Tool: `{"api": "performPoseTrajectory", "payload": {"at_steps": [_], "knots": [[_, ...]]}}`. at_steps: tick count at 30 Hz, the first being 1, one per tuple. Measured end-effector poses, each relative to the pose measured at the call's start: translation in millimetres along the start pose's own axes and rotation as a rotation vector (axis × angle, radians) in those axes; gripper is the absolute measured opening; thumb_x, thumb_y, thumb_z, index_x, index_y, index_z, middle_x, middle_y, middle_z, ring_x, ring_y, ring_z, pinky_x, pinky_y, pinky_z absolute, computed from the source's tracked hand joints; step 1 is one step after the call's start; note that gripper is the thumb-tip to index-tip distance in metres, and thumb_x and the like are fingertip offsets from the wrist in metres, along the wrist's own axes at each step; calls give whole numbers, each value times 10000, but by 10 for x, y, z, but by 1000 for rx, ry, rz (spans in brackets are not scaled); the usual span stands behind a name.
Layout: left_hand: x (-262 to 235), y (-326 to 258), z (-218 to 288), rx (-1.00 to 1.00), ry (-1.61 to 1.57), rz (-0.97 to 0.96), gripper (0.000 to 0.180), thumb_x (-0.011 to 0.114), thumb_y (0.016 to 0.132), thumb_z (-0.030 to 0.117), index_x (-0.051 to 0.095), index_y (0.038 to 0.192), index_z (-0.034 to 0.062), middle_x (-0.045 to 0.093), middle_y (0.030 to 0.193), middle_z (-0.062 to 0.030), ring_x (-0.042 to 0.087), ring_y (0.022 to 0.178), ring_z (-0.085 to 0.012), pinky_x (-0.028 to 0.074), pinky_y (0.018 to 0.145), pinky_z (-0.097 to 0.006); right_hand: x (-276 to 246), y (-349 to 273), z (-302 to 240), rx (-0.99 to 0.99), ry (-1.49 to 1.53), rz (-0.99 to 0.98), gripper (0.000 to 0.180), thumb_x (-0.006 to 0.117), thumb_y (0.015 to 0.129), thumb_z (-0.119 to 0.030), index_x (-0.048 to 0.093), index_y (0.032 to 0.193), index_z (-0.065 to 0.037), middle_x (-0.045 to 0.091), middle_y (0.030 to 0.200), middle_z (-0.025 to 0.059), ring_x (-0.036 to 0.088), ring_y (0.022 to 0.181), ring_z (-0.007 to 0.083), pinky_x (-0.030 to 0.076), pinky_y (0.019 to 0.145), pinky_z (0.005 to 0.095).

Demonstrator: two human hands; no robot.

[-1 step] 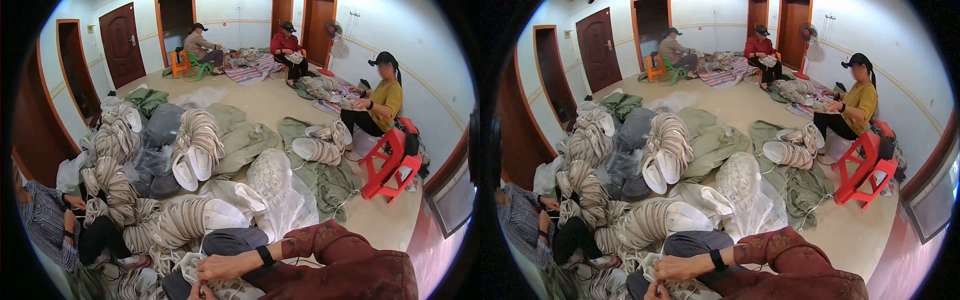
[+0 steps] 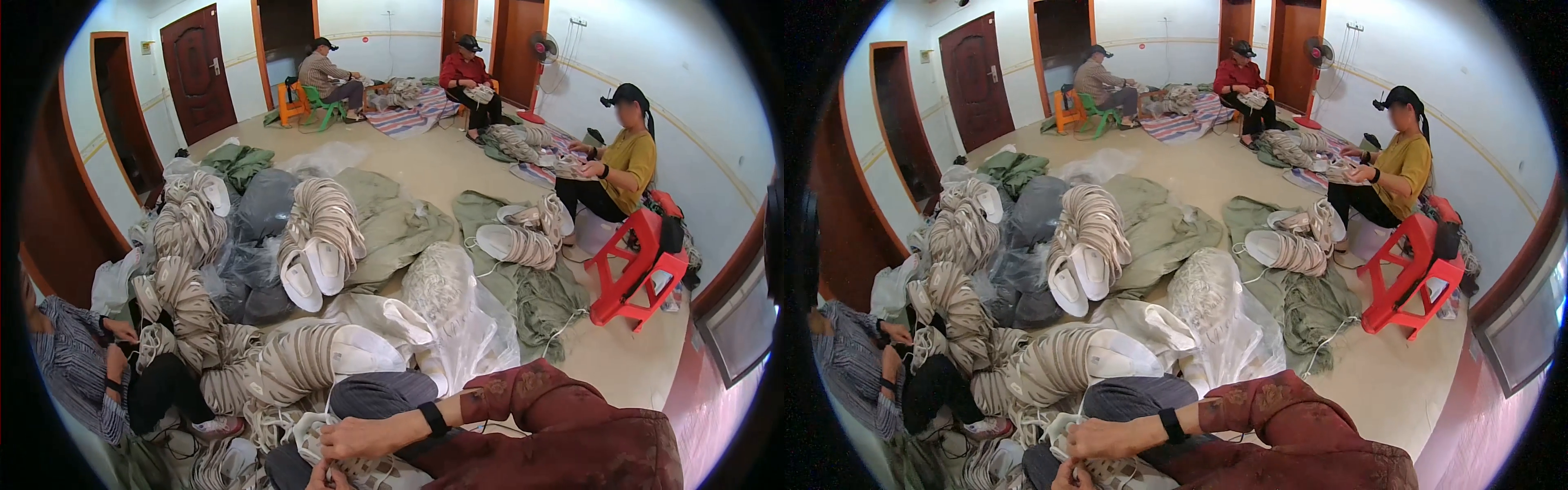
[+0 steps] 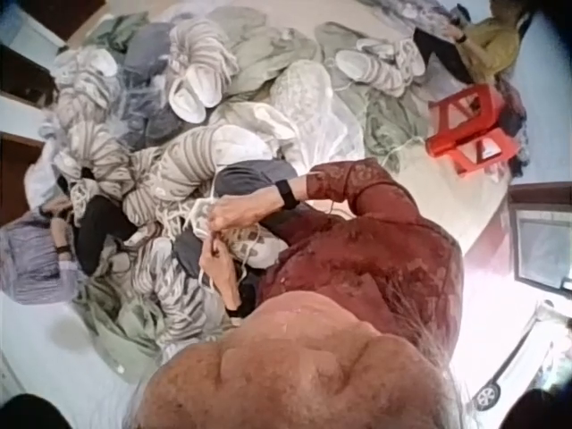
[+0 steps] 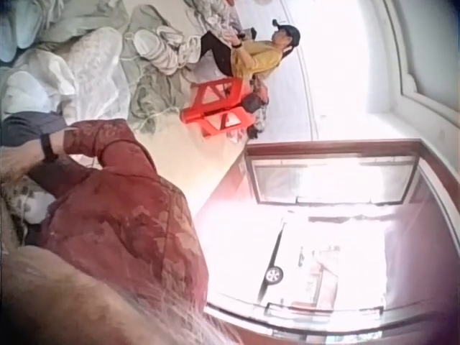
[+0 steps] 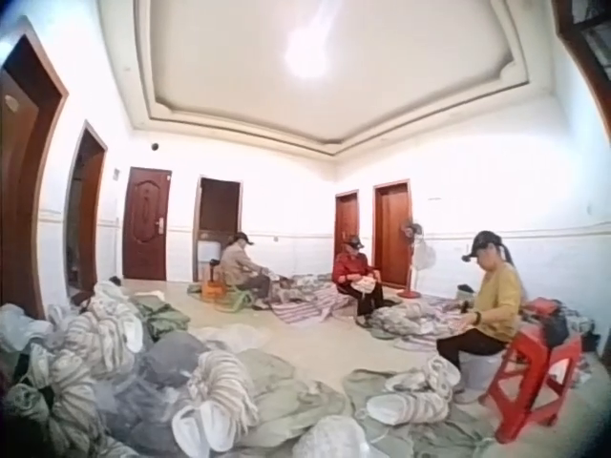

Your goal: Lacing and tying shoelaces on a sneaker.

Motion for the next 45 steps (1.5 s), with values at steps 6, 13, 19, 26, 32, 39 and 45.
{"api": "performPoseTrajectory", "payload": {"at_steps": [6,13,19,26,32,39,45], "knots": [[-5,20,11,-65,45,-22,344,585,966,224,651,1210,-9,597,706,-149,487,576,-193,425,561,-359,-103,-18,-67,12,23,43,188,601,796,-97,542,938,12,571,965,155,565,974,337,504,702,422],[26,3,64,111,-27,23,327,574,970,229,664,1199,12,638,736,-124,505,582,-196,430,562,-356,-156,-121,54,105,238,148,159,611,752,-19,530,881,28,575,905,225,573,899,433,451,719,487],[-46,-60,-29,1,-1,-52,325,561,969,202,655,1210,4,516,650,-49,415,548,-114,360,510,-308,-377,-541,230,263,172,126,258,576,726,59,532,979,26,558,999,217,540,979,406,446,814,451],[-131,51,115,-177,-313,-83,271,558,897,57,674,1132,-9,564,661,4,470,521,-42,356,448,-211,-180,-1957,1563,493,-48,435,145,567,821,-35,619,956,-38,607,1031,165,571,970,353,463,870,435],[-299,75,253,-299,-479,-136,274,569,944,58,663,1198,17,638,788,-3,460,568,-16,350,501,-167,-822,-3130,1893,948,-236,389,183,612,712,35,692,858,-43,667,837,132,624,775,299,498,729,384],[-318,89,226,-262,-465,-101,262,579,965,97,661,1199,15,664,846,-15,458,578,0,359,516,-151,-672,-3303,1748,1106,-242,384,165,555,734,15,699,812,0,643,689,176,645,639,262,494,611,354],[-233,81,189,-252,-366,-101,262,593,955,72,660,1203,22,667,847,-4,487,606,9,393,522,-152,-356,-2731,1440,932,-28,408,199,591,765,17,708,927,20,687,797,186,676,723,263,530,679,349]]}}
Point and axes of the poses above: each hand's wrist, its own y-axis towards the middle knuckle, its own x-axis out of the palm, z = x × y, the point moved 3 cm from there along y, towards the middle knuckle
